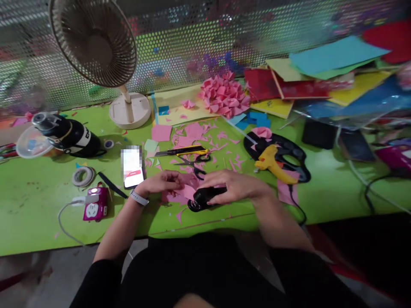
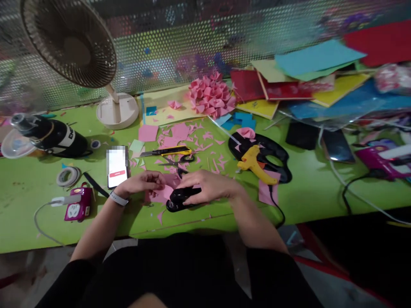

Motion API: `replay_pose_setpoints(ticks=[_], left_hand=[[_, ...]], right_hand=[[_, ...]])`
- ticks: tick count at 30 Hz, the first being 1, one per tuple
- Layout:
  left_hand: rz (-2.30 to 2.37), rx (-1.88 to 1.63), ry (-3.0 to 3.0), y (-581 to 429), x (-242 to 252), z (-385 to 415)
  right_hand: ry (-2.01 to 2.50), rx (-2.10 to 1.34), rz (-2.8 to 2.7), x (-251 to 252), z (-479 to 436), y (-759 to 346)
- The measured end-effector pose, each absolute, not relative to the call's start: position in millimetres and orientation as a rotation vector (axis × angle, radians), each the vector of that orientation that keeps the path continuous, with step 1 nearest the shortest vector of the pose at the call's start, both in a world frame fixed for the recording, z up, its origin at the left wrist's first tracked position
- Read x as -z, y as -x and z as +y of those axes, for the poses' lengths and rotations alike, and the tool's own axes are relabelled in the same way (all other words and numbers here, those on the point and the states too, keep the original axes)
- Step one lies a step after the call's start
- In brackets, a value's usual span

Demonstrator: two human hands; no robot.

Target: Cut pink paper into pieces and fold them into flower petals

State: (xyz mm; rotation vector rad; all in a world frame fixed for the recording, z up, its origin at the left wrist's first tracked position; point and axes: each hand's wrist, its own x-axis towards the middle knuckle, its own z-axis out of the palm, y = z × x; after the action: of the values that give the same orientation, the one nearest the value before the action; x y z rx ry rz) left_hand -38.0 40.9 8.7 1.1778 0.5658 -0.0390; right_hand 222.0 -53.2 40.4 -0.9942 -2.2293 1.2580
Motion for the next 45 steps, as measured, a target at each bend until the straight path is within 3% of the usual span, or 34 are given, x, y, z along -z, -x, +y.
replay_pose_setpoints(ticks=[7,11,15,19,28,33,34,38,45], left_hand=[[0.573,-0.063,-1.124,40.2,-7.7,44.2],[0.654,-0.214,-1.1,40.0,-3.8,44.7],[0.69,-0.265,-1.107,35.1,-0.3,39.1],[0.668,-0.241,-1.106,30.7,3.6,32.2],[0.765,-0.364,-1.272,29.2,-0.2,23.7],[0.811,-0.505,-1.389,24.0,-5.9,18.0],[0.809,-0.532,-1.413,23.2,-5.6,17.4],[0.769,-0.601,-1.484,21.0,-3.2,14.4],[0.75,-0.563,-1.514,17.2,-7.4,3.8]], right_hand=[[1.064,-1.198,-1.837,-43.4,-56.4,-233.2],[1.355,-0.888,-1.502,-59.1,-54.5,-241.4],[1.846,-0.316,-1.599,-76.9,-26.2,-254.9],[2.223,-0.141,-1.624,-64.7,12.8,-270.8],[2.308,-0.205,-1.505,-24.3,50.5,-287.6],[1.864,-0.202,-1.544,-25.4,16.3,-274.7],[1.795,-0.288,-1.584,-24.8,5.8,-267.6],[1.368,-1.17,-1.581,-15.9,-30.3,-234.1],[1.294,-1.329,-1.392,1.6,-47.1,-209.1]])
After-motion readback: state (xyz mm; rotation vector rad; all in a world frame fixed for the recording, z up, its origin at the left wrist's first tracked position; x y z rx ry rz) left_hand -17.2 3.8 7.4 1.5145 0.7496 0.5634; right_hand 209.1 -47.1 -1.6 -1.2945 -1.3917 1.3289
